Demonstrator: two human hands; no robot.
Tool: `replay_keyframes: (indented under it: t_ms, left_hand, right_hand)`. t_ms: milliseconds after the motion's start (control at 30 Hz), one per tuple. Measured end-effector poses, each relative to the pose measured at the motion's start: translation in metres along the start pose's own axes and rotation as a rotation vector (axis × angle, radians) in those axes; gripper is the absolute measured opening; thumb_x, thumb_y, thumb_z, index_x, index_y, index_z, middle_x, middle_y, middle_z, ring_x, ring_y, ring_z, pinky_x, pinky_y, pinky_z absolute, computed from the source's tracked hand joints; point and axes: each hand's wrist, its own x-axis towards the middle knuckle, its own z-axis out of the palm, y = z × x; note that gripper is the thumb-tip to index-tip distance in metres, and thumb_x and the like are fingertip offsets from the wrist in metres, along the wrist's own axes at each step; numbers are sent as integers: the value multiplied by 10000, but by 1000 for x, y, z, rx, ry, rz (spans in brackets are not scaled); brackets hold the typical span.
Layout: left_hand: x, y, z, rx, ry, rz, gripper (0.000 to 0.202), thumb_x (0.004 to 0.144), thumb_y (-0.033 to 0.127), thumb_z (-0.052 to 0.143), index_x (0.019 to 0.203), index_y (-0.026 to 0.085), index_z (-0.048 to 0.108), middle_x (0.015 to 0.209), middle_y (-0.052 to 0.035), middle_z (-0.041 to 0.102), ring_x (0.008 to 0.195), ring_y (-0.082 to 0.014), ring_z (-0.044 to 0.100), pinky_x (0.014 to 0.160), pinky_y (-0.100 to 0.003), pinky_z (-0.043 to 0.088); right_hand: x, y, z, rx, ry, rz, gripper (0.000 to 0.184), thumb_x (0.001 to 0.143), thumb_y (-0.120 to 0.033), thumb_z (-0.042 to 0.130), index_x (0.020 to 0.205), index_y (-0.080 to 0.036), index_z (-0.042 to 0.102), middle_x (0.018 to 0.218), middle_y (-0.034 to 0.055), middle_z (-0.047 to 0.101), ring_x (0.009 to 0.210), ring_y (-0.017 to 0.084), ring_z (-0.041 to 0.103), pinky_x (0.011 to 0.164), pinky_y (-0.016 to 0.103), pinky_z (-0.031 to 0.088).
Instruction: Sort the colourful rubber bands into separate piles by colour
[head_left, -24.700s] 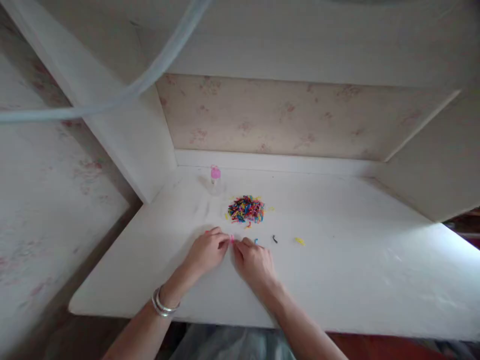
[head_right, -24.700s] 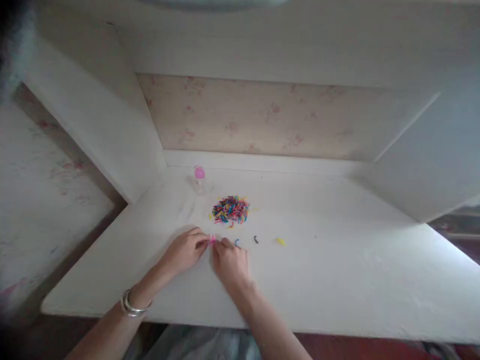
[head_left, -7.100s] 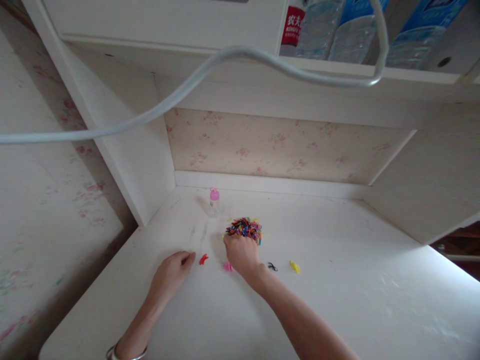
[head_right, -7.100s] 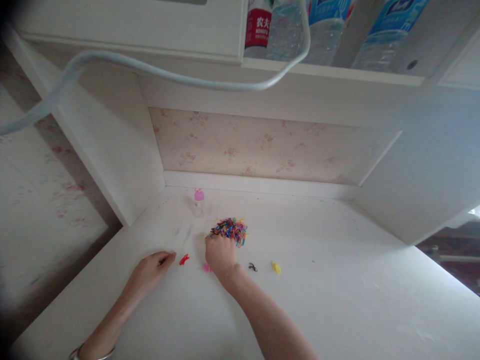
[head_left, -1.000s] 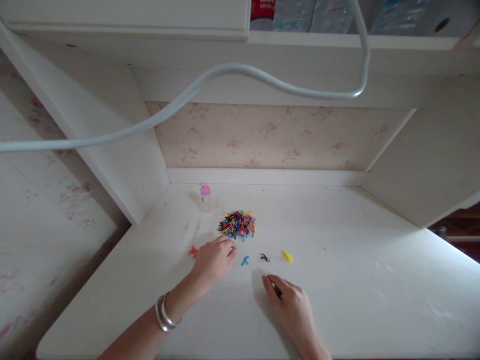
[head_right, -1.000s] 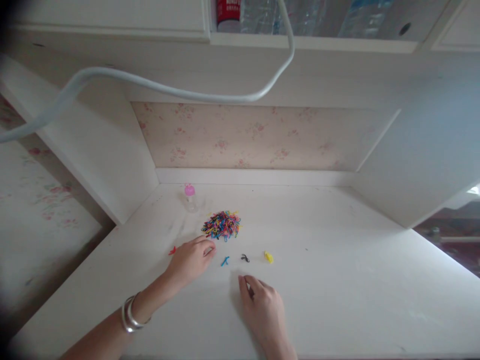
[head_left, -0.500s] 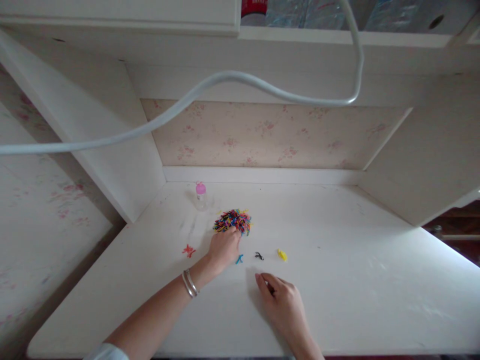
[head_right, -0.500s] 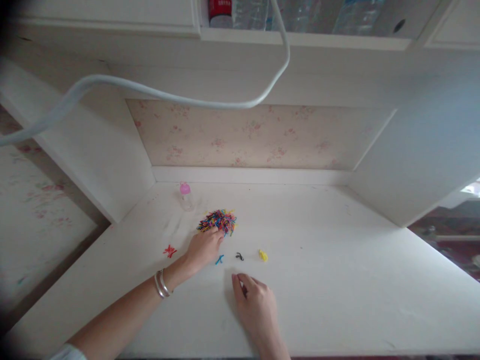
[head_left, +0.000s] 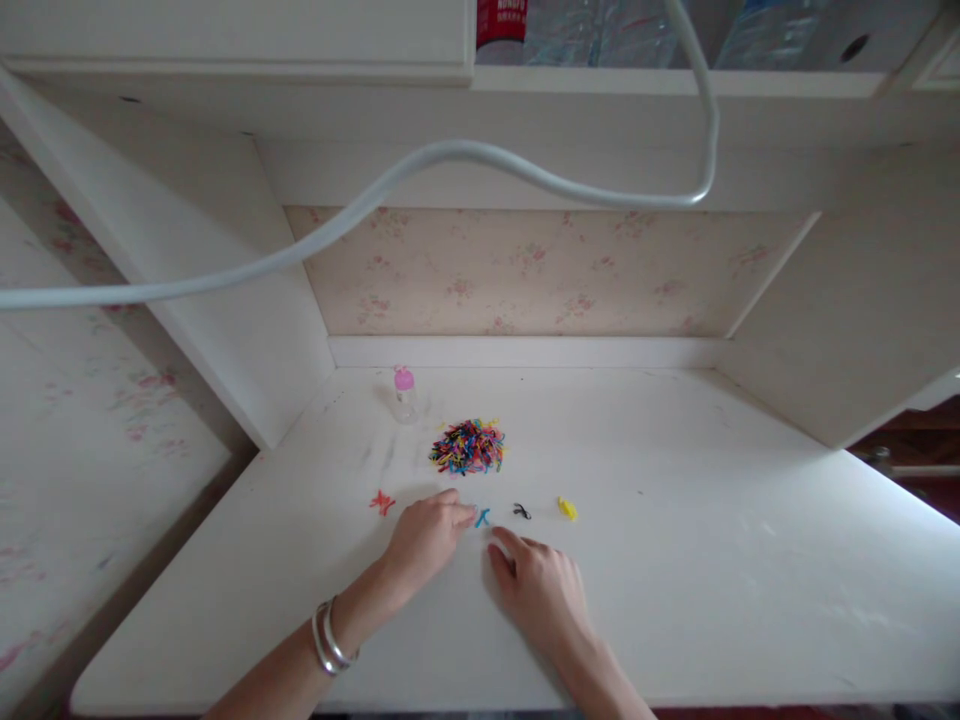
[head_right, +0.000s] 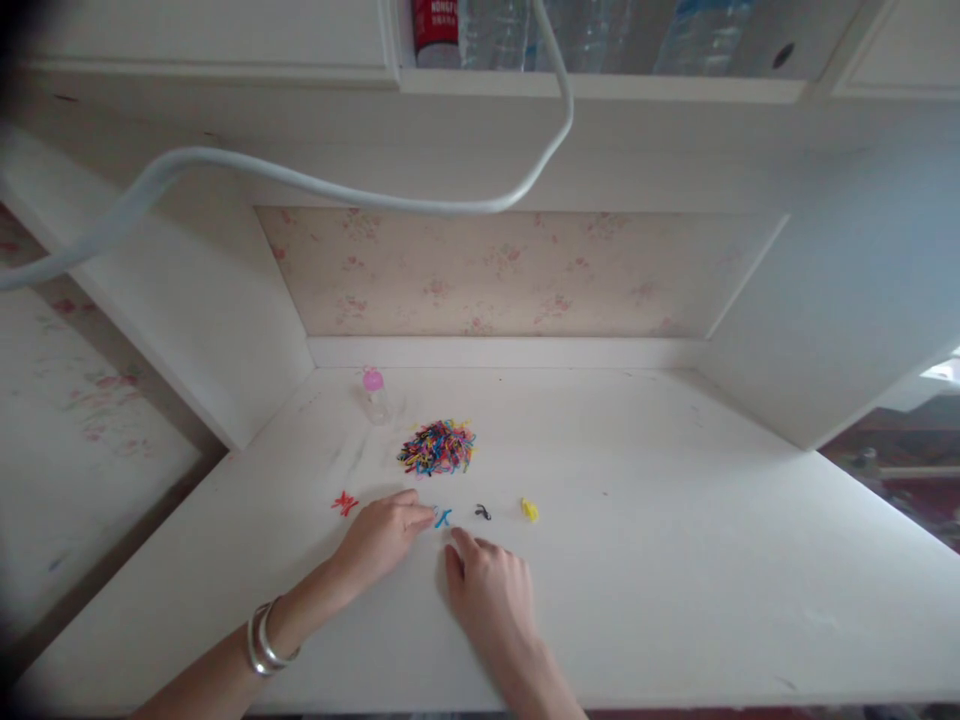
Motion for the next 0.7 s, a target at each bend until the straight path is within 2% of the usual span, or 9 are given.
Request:
replay_keyframes:
  t_ms: [133,367,500,700]
  left_hand:
    - [-3,0,2,-2,0,5,324,932,313,393,805,249,684,761,-3,615,673,-125,601,584,-213,386]
    - [-10,-2,-5,19,6,-58,225,909,318,442,969,263,651,921,-16,631,780,-154,635,646,-239,439]
    - [-10,5,-3,47,-39,-58,271,921,330,397,919,237,652,903,-32,630,741,-163,637,632,-254,455]
    - [-5,12,-1,67,-50,-43,316,935,271,341,925,243,655,899,-42,632,727,-162,635,630,-260,463]
  right_hand:
    - [12,-8,-1,-21,-55,19,286,895,-357,413,1095,-365,618,823,-3,725,703,181,678,534,224,337]
    - [18,-7,-1,-35,-74,71,278,890,-405,412,1045,-348,637,807,8,721,721,195,678,552,230,360]
    - [21,-7,-1,-35,-105,59,294,896,-408,400,1063,-342,633,814,8,717,723,178,672,562,222,360]
    - [27,-7,-2,-40,-116,-16,276,910,-390,390,965,-332,654,823,-10,719,732,169,671,558,209,340]
